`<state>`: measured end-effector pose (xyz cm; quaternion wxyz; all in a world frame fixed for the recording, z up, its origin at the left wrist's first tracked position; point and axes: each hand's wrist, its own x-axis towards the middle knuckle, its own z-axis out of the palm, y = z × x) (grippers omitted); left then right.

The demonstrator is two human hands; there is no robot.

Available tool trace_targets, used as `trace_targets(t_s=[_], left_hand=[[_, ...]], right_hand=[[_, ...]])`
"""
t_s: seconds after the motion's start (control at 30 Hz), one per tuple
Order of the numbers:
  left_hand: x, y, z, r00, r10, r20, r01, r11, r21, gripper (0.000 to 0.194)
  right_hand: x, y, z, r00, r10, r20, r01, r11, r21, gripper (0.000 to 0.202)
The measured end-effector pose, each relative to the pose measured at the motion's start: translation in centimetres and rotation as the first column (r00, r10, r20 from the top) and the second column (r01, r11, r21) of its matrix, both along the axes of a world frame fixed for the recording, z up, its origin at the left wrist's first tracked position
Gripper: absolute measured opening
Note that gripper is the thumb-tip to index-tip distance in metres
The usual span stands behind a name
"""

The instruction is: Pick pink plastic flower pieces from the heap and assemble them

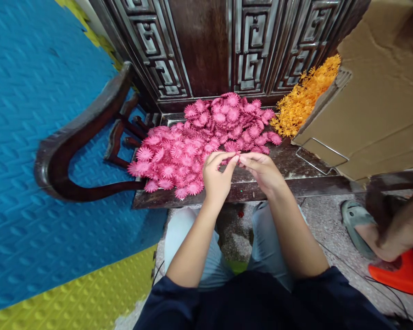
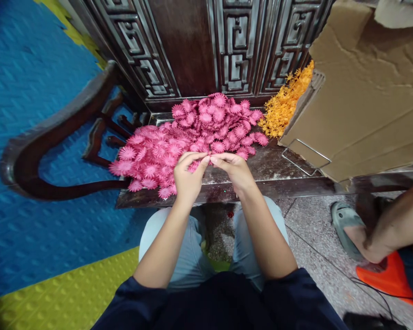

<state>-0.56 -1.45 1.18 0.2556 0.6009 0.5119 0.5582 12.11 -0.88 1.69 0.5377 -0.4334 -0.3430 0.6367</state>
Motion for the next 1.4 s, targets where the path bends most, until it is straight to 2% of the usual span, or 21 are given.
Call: trace_targets(t_s=[0.17, 0.43, 0.77, 1.03, 1.27, 1.4], left_hand=[[0.4, -0.2, -0.1, 0.977, -0.012, 0.212, 0.041, 0.990, -0.133, 0.012], [0.4, -0.1, -0.4, 0.935, -0.038, 0.353, 0.104, 0.980, -0.169, 0.016], [0.5, 0.1, -0.4, 0.949, 0.020, 0.313, 0.034, 0.985, -0.168, 0.012], [0.3, 0.1, -0.2, 0.966, 0.037, 0.257, -0.025, 0.998, -0.050, 0.007], [0.3, 0.1, -0.2, 0.973, 0.029, 0.230, -0.027, 1.000, -0.009, 0.009], [0.5, 0.0, 0.0, 0.964, 0.036, 0.262, -0.027, 0.999, -0.040, 0.011]], right_hand=[[0.0, -0.1, 0.2, 1.000, 0.009, -0.007, -0.009, 1.000, 0.011, 0.017], [-0.1, -0.3, 0.3, 1.000, 0.000, -0.009, 0.000, 1.000, 0.013, 0.013], [-0.6, -0.2, 0.4, 0.990, -0.077, 0.118, 0.064, 0.991, 0.115, 0.010], [-0.7, -0.4, 0.5, 0.991, -0.068, 0.116, 0.051, 0.988, 0.147, 0.009], [-0.8, -0.4, 0.6, 0.993, -0.067, 0.101, 0.051, 0.987, 0.150, 0.010], [-1.1, -0.4, 0.6, 0.995, -0.068, 0.072, 0.058, 0.990, 0.125, 0.012]])
